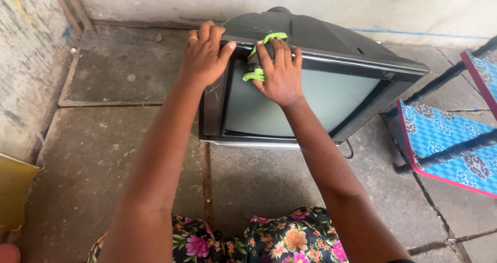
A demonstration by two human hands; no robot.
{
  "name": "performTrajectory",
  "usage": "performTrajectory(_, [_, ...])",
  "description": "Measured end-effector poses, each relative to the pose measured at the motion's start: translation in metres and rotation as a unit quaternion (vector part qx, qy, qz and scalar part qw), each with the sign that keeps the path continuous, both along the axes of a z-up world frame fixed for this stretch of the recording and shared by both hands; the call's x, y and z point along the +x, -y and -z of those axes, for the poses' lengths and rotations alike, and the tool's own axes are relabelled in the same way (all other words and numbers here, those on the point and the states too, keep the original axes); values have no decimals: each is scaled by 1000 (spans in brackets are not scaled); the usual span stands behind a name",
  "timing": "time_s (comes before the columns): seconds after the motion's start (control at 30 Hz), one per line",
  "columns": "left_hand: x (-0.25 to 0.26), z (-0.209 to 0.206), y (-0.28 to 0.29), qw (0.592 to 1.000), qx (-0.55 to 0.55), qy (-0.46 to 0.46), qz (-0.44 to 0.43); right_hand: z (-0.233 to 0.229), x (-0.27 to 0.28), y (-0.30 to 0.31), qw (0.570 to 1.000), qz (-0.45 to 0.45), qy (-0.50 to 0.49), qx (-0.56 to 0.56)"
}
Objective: The person sits on the floor and wipes the back and sides of a black CRT television with a green cloth. They then rotate the television to face forward and continue wiping the screen and front casing.
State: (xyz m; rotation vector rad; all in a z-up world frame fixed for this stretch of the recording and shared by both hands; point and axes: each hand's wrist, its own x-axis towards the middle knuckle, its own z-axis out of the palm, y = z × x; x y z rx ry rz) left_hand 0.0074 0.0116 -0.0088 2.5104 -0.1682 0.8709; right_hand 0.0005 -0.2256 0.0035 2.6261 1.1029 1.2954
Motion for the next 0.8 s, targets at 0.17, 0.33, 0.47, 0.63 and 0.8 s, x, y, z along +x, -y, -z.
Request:
performTrajectory(0.17, [1, 2, -2, 1000, 18, -3, -7, -1, 9, 38, 1000, 24, 4, 9])
performTrajectory(0.33, [3, 4, -5, 999, 41, 8, -11, 2, 18, 75, 999, 41, 4, 18])
performTrajectory(0.47, [-5, 8, -5, 998, 32, 46, 2, 7, 23, 109, 998, 39, 5, 42])
performTrajectory(0.63, [-13, 6, 3, 996, 23, 86, -11, 15, 36, 156, 996, 68, 17, 61])
performTrajectory(0.8, [-8, 3, 28, 946, 220, 158, -179, 16, 42, 204, 990, 118, 7, 71])
